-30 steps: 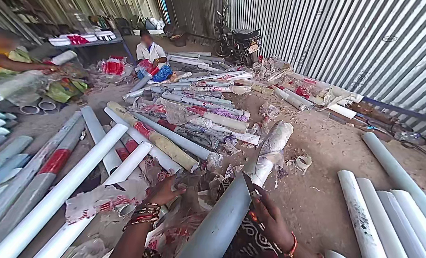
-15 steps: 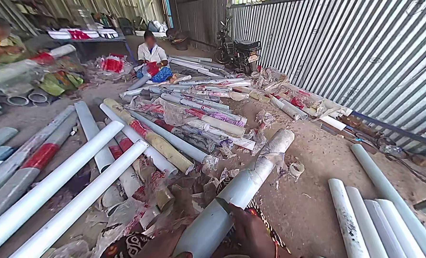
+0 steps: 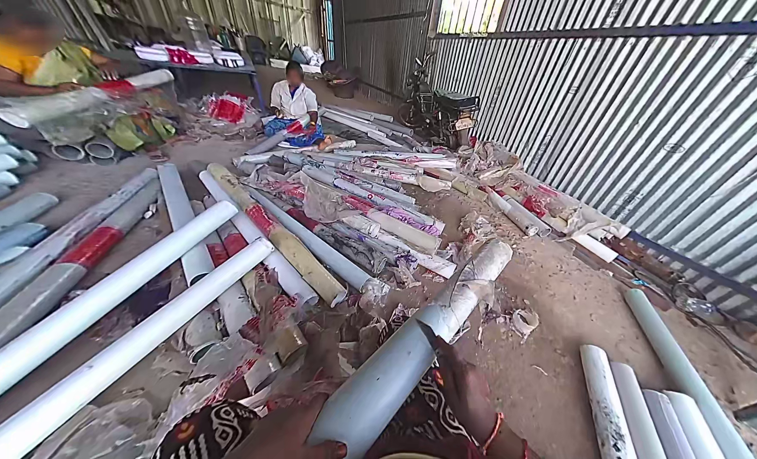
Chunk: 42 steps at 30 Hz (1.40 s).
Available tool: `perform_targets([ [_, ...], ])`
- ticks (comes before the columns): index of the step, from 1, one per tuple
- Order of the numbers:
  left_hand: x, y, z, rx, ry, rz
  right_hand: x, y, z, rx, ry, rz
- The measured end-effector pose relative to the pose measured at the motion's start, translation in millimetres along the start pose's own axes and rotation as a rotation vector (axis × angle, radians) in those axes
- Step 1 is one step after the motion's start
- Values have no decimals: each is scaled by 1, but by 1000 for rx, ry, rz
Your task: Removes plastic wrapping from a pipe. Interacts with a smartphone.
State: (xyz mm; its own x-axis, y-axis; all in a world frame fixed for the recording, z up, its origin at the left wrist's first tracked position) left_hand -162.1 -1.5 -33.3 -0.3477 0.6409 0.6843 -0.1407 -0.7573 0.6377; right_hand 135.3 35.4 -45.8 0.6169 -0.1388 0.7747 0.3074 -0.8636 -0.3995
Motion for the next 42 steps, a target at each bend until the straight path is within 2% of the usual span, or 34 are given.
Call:
perform_targets([
  [2,-2,0,0,12,-8,0,2,-3,8,-65,-58,7],
  [4,-4,1,0,10,-5,4,-9,5,-9,8,-90,22],
  [6,-3,1,1,14,-16,2,-16,14,-29,78,-113,-44],
  [8,-2,4,3,19,-13,-2,-14,12,-29,139,-46,-22],
  [10,0,4,4,10,-5,3,-7,1,-8,72,-6,32],
  [13,-4,0,3,9,-10,-1,3,-6,12,-97,-93,47],
  [15,-6,-4,2,1,-21,-6,-5,3,-9,-18,-135,55],
  [17,-4,-6,1,-4,-27,-17,-14,13,-44,35,-176,-88],
  [19,-2,-6,2,-6,-18,-15,-16,11,-52,81,-119,-166],
  [22,-2,-4,2,-3,10,-13,-3,-2,-15,3,23,-20],
  [25,-4,-6,1,-6,12,-7,8,-9,11,-147,-35,29],
  [27,-5,-9,0,6,-4,-32,-4,0,-19,-77,-111,-29],
  [29,-4,-13,-4,2,4,-40,-18,10,-66,65,-160,-182],
  [31,-5,-12,-5,7,16,-47,-22,12,-88,150,-138,-326],
  [32,-4,-9,-5,13,23,-49,-19,9,-87,143,-91,-352],
  [34,-1,-4,-5,23,29,-51,-12,0,-64,73,31,-249],
  [38,-9,-7,-16,5,66,-53,18,-13,-1,-272,121,-145],
  [40,-9,-8,-19,-9,88,-68,18,-12,9,-277,81,-81],
  [42,-11,-12,-21,-21,117,-104,4,-3,-7,-128,-48,-56],
])
Point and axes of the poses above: each hand's wrist, its own y-axis away from the middle knuckle, its own x-axis out of the back of the hand, z = x × y, the point moved 4 cm from there along -y, towards the middle knuckle, and after that the axes turned 15 degrees about x, right-handed, at the moved point
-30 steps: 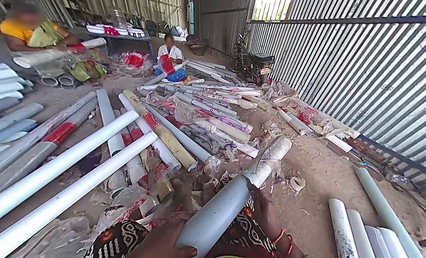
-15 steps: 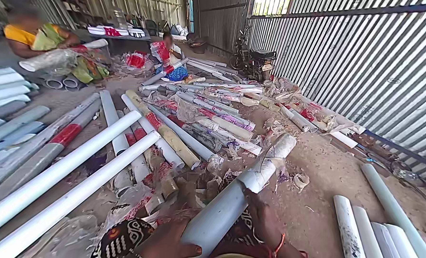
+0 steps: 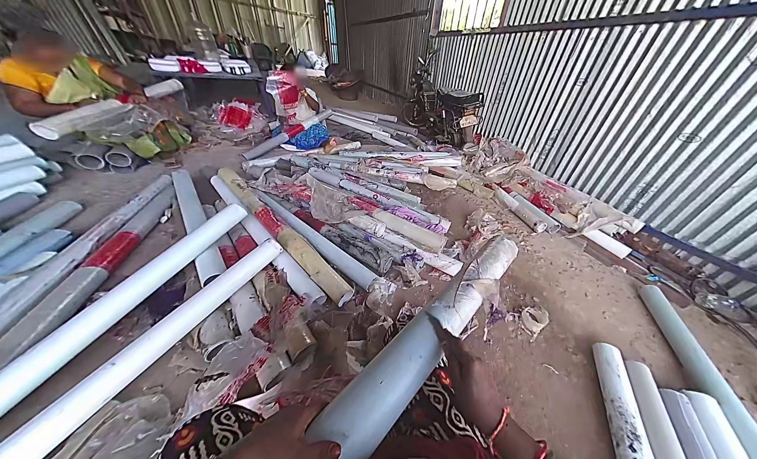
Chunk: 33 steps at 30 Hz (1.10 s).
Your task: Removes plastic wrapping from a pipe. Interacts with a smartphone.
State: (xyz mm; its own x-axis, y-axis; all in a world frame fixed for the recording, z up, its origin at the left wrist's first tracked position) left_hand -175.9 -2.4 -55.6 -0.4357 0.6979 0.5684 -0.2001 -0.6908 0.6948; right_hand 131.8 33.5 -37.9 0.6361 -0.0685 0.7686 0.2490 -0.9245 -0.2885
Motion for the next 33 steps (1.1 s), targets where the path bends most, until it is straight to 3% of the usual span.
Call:
perform_targets([
  [3,4,2,1,-17,21,-22,-29,23,-47,348,-78,-95],
  [5,4,5,1,-63,47,2,-30,19,-49,430,37,-84],
  [9,5,3,-2,-101,85,90,16,-20,19,-4,216,-36],
  [11,6,5,1,-152,115,112,35,-22,64,-159,112,151],
  [15,3,5,3,-166,131,129,39,2,120,-293,-211,495],
  [19,2,46,64,-108,-175,386,21,20,127,-451,-530,574],
  [22,-20,49,99,-194,-273,515,0,23,113,-523,-747,585],
  [25,-27,25,118,-60,-282,486,-18,20,91,-574,-978,594],
  [28,-8,2,129,91,-270,373,-22,21,80,-541,-1056,587],
  [33,4,-8,98,-48,-167,335,-3,42,83,-488,-1063,636],
])
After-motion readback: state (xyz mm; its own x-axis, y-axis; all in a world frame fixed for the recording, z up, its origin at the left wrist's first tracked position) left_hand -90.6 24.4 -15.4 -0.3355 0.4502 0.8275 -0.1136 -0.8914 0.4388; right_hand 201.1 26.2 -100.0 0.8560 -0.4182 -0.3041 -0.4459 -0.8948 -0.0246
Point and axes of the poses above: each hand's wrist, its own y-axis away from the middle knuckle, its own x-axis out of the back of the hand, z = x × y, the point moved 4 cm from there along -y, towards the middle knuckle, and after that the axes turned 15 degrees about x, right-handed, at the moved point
